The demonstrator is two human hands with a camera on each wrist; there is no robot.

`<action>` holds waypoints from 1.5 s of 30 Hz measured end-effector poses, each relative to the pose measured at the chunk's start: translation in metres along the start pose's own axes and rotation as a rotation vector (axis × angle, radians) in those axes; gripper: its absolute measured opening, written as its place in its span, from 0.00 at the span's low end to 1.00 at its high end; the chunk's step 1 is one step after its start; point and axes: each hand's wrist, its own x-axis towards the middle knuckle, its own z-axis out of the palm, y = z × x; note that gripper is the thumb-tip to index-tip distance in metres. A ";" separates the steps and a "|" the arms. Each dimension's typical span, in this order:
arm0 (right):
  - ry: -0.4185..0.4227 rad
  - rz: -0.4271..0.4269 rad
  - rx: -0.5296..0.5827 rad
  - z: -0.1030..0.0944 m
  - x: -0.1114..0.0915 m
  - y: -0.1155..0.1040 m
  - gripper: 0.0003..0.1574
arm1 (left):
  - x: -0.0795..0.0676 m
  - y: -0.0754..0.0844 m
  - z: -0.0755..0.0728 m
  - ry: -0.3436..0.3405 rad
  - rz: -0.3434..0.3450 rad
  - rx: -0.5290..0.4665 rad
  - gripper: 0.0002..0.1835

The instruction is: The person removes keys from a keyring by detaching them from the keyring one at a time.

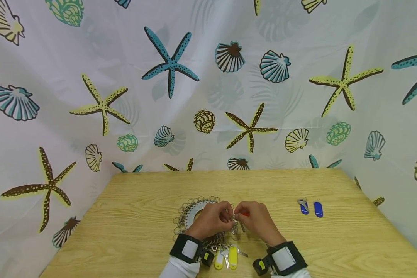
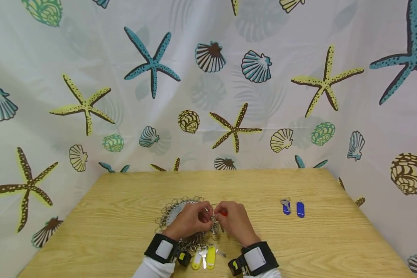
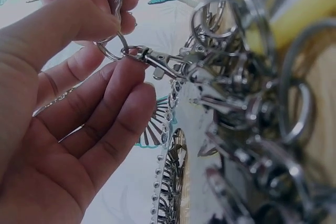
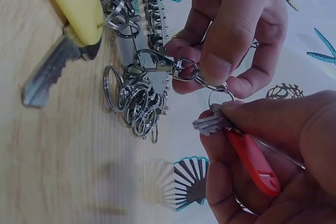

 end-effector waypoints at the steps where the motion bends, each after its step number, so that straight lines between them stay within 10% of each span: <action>1: 0.006 0.003 -0.002 0.000 0.000 0.000 0.05 | 0.000 0.000 0.000 0.002 -0.003 0.001 0.08; 45: -0.054 -0.053 -0.004 -0.002 -0.001 -0.001 0.08 | 0.000 0.003 0.002 -0.034 -0.099 0.021 0.09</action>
